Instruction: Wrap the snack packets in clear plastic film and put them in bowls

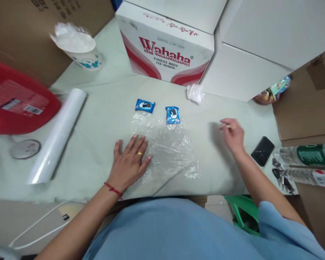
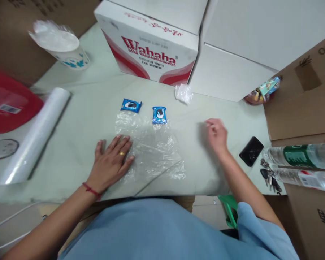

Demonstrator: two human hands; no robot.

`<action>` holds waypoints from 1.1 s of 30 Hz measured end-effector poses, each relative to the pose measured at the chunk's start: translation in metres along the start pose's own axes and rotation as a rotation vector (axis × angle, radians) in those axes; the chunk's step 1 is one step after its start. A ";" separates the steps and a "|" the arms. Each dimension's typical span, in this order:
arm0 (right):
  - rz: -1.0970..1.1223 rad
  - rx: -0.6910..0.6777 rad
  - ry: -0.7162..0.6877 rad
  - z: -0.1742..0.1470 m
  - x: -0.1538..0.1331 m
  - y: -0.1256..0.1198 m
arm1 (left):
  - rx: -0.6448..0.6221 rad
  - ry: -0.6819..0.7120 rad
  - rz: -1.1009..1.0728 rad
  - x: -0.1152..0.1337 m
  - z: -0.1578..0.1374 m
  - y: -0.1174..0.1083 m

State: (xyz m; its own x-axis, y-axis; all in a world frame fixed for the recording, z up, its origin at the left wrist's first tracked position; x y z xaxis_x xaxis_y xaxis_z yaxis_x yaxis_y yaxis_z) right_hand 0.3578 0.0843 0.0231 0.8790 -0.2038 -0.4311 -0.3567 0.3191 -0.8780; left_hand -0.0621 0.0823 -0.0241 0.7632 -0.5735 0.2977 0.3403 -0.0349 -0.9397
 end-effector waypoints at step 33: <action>0.235 -0.366 0.038 0.116 -0.207 0.125 | -0.029 -0.120 0.016 -0.010 -0.018 -0.002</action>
State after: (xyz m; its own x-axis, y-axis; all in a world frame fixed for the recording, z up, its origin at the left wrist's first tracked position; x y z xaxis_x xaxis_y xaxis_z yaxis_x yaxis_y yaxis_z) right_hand 0.1675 0.2740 0.0267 0.7505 -0.2010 -0.6296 -0.6406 0.0130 -0.7678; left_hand -0.0805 0.0738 -0.0287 0.8291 -0.4723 0.2993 0.3132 -0.0513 -0.9483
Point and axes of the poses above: each hand's wrist, its own z-axis towards the middle knuckle, its own y-axis out of the palm, x = y × z, the point moved 8 cm from there along z, towards the middle knuckle, and after that the axes turned 3 degrees about y, right-handed, at the moved point
